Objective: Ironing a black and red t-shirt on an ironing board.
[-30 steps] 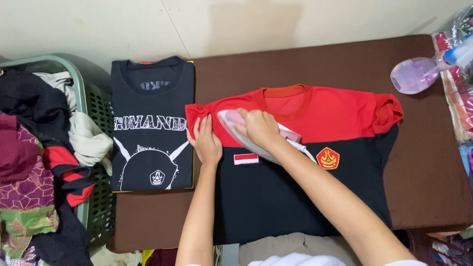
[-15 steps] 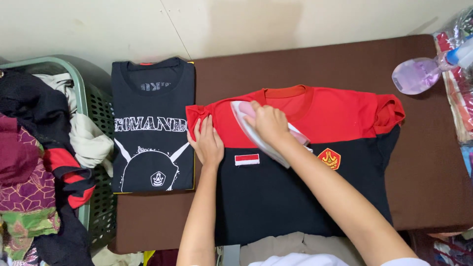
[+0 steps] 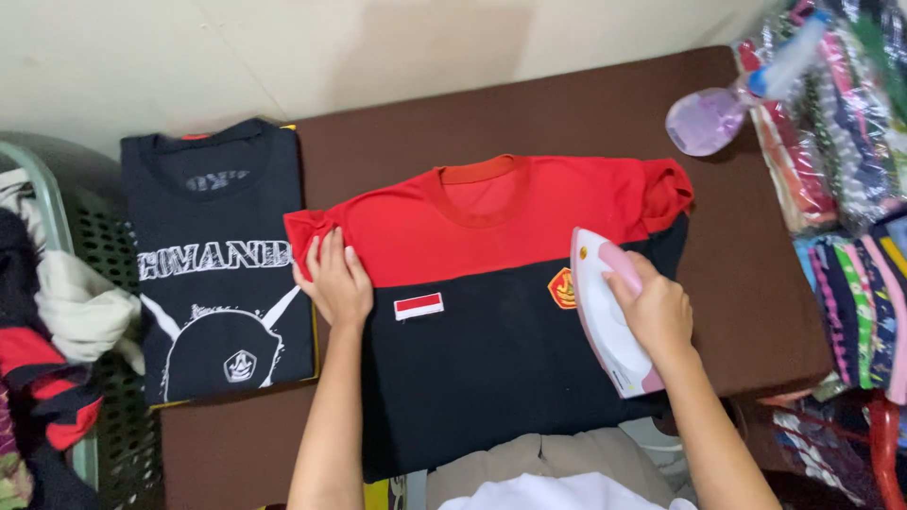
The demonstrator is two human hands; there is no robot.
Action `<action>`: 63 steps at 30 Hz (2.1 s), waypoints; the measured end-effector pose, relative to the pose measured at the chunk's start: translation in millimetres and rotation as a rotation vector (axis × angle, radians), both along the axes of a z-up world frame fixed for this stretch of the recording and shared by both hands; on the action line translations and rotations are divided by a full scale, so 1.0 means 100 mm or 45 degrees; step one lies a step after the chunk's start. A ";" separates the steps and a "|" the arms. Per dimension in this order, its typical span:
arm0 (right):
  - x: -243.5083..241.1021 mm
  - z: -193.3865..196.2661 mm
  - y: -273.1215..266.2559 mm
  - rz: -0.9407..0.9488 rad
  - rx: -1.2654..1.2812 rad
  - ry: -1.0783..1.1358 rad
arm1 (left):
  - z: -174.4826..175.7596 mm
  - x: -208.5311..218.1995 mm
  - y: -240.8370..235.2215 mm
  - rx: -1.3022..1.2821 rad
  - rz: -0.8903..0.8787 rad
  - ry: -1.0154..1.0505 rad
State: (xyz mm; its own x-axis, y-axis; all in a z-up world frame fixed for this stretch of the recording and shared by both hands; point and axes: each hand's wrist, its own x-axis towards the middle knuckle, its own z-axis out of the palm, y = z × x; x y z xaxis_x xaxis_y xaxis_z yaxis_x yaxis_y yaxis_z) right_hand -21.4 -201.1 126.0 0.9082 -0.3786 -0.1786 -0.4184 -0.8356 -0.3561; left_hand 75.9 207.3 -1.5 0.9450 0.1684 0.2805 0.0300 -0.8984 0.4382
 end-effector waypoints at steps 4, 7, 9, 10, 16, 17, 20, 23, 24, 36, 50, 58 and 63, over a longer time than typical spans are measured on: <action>-0.23 0.01 -0.12 0.157 0.105 -0.069 | -0.02 0.06 0.01 0.030 -0.006 -0.030; -0.28 0.08 -0.12 0.175 0.131 0.002 | -0.04 0.03 0.01 0.056 -0.017 -0.028; -0.30 0.06 -0.16 0.111 0.107 0.052 | -0.06 0.02 0.02 0.059 -0.023 -0.033; -0.33 0.03 -0.20 0.093 0.116 0.009 | -0.07 0.03 0.02 0.054 -0.038 -0.044; -0.54 0.05 -0.59 0.223 0.371 0.102 | -0.12 0.12 -0.34 0.171 0.134 0.050; -0.58 -0.02 -0.72 0.214 0.439 0.099 | -0.13 0.15 -0.46 0.222 0.250 0.062; -0.59 -0.37 -1.49 -0.141 0.349 -0.184 | -0.03 0.11 -1.21 0.153 0.044 -0.015; -0.35 -0.54 -2.09 -0.338 0.234 -0.066 | -0.05 0.01 -1.95 0.121 -0.260 0.063; -0.28 -0.50 -2.14 -0.333 0.236 -0.064 | -0.04 0.00 -2.08 0.123 -0.255 0.065; -0.66 -0.74 -1.16 0.076 0.046 -0.441 | 0.41 -1.01 -2.67 -0.301 -0.301 0.030; -1.68 -1.21 -0.33 -0.062 0.701 -0.099 | 0.38 -1.81 -2.83 -1.309 -0.137 0.838; -1.73 -1.02 -1.07 0.545 1.022 -0.048 | 1.77 -1.43 -1.94 -2.171 0.010 0.750; -0.01 0.92 -0.61 1.018 0.809 0.024 | 2.51 -0.01 -2.02 -1.988 -0.472 0.077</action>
State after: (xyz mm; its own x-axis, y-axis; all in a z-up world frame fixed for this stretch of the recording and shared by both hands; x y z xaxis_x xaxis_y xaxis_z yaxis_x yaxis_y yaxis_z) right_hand -22.0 -261.8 218.4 0.8486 0.5069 -0.1518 0.1688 -0.5313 -0.8302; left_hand 75.4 5.5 249.3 0.9996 0.0106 0.0245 -0.0267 0.4442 0.8955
